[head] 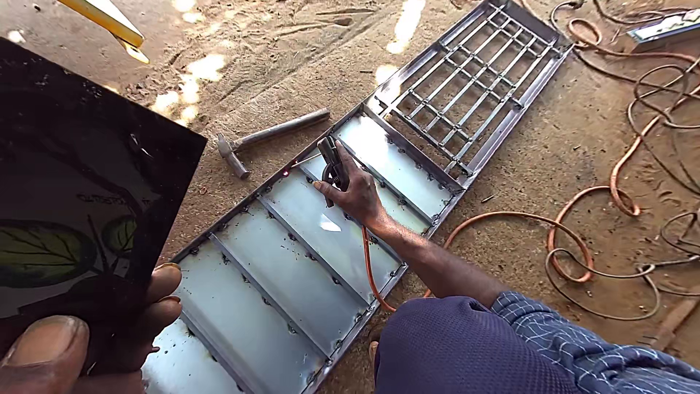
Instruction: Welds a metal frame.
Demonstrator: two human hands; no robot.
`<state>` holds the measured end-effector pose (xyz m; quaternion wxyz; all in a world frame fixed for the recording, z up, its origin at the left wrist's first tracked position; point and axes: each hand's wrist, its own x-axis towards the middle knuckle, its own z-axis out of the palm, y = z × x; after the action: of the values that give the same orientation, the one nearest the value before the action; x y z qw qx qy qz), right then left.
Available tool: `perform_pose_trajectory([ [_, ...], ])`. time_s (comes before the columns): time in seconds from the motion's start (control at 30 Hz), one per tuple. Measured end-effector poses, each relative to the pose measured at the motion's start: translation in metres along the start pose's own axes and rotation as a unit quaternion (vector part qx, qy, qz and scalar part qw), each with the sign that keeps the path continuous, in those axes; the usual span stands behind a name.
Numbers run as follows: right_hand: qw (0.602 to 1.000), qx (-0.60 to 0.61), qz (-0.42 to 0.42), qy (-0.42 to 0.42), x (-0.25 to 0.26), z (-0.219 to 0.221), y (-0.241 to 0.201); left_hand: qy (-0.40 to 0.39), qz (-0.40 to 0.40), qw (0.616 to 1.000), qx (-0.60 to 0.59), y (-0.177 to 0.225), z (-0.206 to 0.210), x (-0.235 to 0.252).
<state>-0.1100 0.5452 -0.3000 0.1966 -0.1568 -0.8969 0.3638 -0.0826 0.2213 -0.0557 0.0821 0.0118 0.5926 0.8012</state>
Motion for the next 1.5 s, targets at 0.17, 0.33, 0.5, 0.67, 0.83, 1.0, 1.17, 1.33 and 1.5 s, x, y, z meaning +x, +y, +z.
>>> perform_pose_trajectory([
  [0.17,1.000,-0.004,-0.017,-0.006,0.001,0.001,-0.001,-0.006,0.005,1.000,0.004,-0.001,0.001,0.000],
  [0.33,1.000,-0.011,-0.013,-0.016,0.001,0.003,0.000,-0.019,0.006,1.000,0.000,-0.001,0.005,-0.002],
  [0.5,1.000,-0.011,-0.013,-0.020,0.000,0.010,-0.001,-0.105,0.024,0.994,0.025,-0.004,0.005,-0.004],
  [0.67,0.999,0.011,-0.004,-0.049,-0.005,-0.007,-0.024,-0.208,0.011,0.975,0.075,-0.005,0.003,-0.008],
  [0.83,0.999,0.032,-0.020,-0.033,-0.006,-0.008,-0.025,-0.195,0.025,0.973,0.117,-0.007,0.017,-0.012],
  [1.0,0.999,0.036,-0.027,-0.029,-0.006,-0.008,-0.024,-0.203,0.047,0.970,0.122,-0.013,0.001,-0.009],
  [1.17,0.999,0.025,-0.001,-0.046,-0.004,-0.007,-0.024,-0.190,0.048,0.973,0.123,-0.010,0.002,-0.012],
  [1.33,0.999,0.027,0.002,-0.048,-0.005,-0.007,-0.023,-0.157,0.068,0.976,0.136,-0.011,0.013,-0.015],
  [1.5,0.999,0.031,-0.030,-0.020,-0.006,-0.008,-0.024,-0.161,0.078,0.972,0.153,-0.010,0.010,-0.014],
])
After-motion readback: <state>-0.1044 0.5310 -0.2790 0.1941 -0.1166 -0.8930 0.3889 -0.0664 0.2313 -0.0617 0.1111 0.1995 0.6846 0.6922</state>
